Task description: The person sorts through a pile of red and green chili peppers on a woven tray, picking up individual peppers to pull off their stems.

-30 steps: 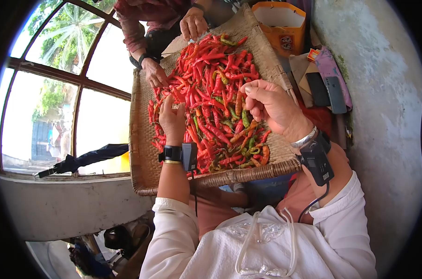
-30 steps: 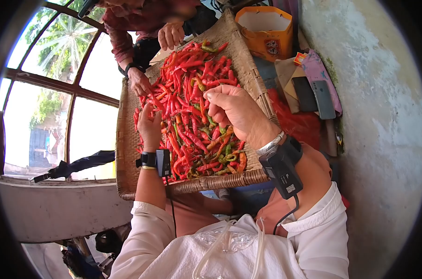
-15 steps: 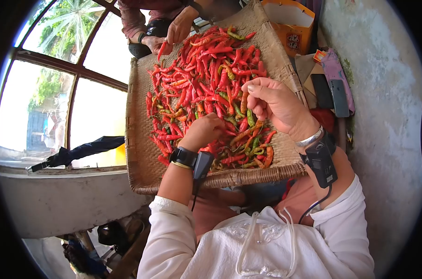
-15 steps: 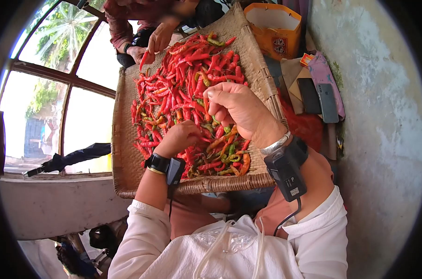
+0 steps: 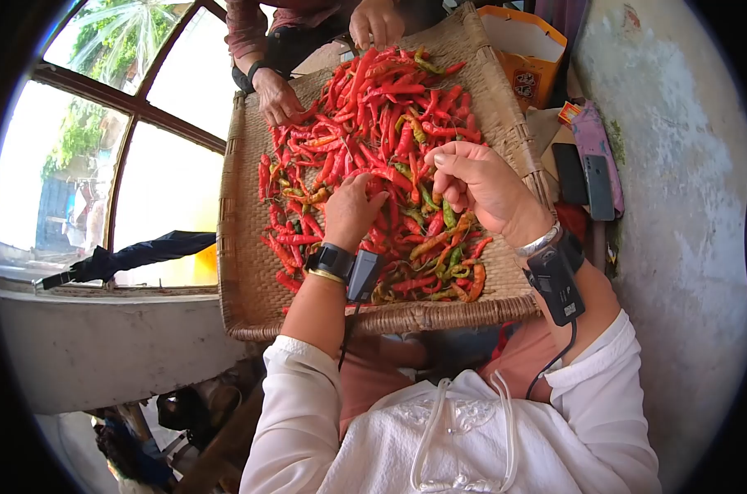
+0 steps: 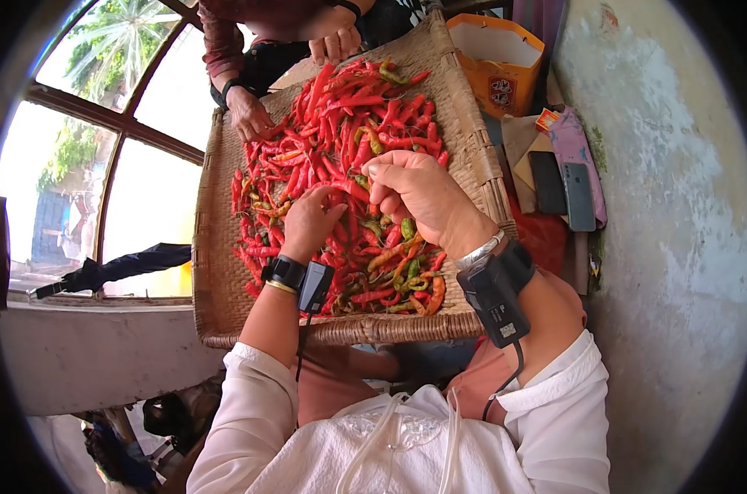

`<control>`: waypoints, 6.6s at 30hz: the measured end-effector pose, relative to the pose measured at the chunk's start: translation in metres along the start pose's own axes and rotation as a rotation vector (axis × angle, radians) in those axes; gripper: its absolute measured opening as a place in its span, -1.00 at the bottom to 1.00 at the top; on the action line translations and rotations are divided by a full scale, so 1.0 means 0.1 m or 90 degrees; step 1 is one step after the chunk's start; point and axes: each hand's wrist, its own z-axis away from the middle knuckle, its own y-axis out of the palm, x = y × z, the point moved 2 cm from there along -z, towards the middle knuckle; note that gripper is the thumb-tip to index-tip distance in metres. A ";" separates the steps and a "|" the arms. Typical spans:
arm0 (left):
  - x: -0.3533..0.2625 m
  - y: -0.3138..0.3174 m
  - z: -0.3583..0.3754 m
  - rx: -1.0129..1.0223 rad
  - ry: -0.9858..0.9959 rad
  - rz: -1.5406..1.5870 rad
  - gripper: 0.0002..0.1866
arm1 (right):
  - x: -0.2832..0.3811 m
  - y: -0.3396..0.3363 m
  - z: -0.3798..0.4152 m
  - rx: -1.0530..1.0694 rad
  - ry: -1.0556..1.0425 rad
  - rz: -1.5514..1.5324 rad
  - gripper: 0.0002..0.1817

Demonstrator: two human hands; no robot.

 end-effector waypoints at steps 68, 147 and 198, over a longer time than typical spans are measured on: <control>-0.31 0.07 0.18 0.324 0.022 0.066 -0.73 | -0.08 0.05 -0.05 -0.140 -0.028 0.144 -0.83; -1.41 0.46 -0.99 0.105 0.134 -0.280 -0.35 | 0.05 -0.50 -0.02 -0.333 -0.114 -0.289 -0.83; -0.59 -0.23 0.03 -0.118 0.192 0.427 -0.74 | 0.14 -0.06 -0.01 -0.112 -0.117 0.355 -0.83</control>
